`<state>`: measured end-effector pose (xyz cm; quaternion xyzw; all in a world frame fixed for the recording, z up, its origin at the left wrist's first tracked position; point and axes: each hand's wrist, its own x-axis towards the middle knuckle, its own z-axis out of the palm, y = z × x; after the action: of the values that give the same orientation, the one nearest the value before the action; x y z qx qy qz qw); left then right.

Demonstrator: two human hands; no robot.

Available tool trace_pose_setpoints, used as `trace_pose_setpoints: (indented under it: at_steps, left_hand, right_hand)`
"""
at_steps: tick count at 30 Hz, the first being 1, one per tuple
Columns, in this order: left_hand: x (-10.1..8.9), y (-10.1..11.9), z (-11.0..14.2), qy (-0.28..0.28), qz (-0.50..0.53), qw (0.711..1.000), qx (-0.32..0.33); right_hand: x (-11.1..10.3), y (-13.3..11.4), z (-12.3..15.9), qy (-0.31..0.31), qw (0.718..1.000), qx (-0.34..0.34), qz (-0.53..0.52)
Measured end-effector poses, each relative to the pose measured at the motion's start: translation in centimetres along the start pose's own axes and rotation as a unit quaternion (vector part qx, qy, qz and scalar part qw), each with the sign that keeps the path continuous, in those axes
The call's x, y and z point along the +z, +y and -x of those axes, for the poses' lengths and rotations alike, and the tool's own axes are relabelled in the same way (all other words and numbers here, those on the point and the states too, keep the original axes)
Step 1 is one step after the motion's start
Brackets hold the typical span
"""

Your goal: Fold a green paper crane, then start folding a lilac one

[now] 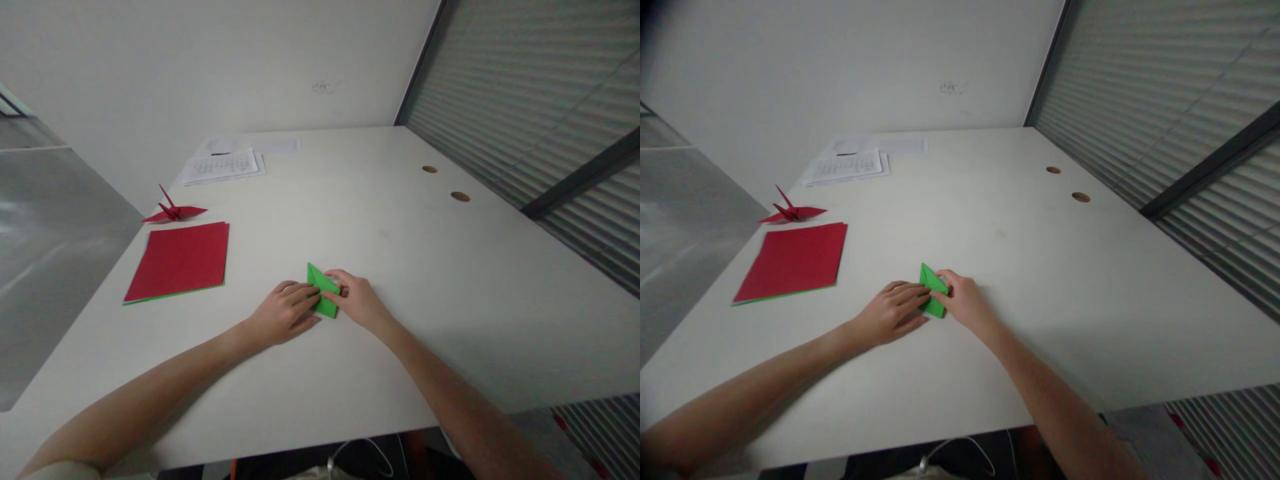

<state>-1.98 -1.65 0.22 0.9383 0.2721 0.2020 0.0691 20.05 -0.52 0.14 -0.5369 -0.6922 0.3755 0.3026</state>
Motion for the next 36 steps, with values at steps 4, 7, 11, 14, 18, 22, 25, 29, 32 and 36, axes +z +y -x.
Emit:
trace_pose_setpoints:
  at_steps: [4,7,11,14,18,22,25,29,32,36]
  left_hand:
    - [-0.2,-0.3,0.0,-0.008,0.011,1.0,-0.024]
    - [-0.4,-0.5,0.0,0.001,0.031,0.999,-0.037]
    - [-0.6,-0.8,0.0,-0.013,0.032,0.999,-0.036]
    - [-0.8,-0.9,0.0,-0.035,0.018,0.999,-0.025]
    - [-1.1,-1.2,-0.1,-0.039,0.024,0.999,-0.022]
    - [-1.2,-1.7,0.0,-0.026,0.044,0.998,-0.031]
    - [-1.2,-1.8,0.0,-0.014,0.04,0.999,-0.029]
    - [-1.1,-1.5,0.0,0.001,0.005,1.0,-0.008]
    - [-1.0,-1.4,0.0,0.018,-0.009,1.0,0.001]
    - [-1.1,-1.6,0.0,0.014,-0.02,1.0,0.016]
  right_hand:
    - [-2.3,-0.3,0.4,0.006,0.968,-0.176,0.178]
    - [-3.1,-0.1,0.5,-0.075,0.946,-0.251,0.19]
    - [-2.4,0.3,0.3,-0.109,0.929,-0.281,0.216]
    - [-1.6,0.5,0.3,-0.094,0.917,-0.303,0.241]
    - [-1.1,0.7,0.4,-0.082,0.9,-0.327,0.277]
    - [-0.8,1.1,0.2,-0.08,0.895,-0.336,0.281]
    - [-0.8,1.1,0.2,-0.068,0.908,-0.328,0.252]
    - [-1.1,0.4,0.4,-0.076,0.918,-0.311,0.236]
    - [-1.1,0.1,0.6,-0.081,0.918,-0.296,0.251]
    - [-0.6,0.8,0.4,-0.044,0.916,-0.293,0.272]
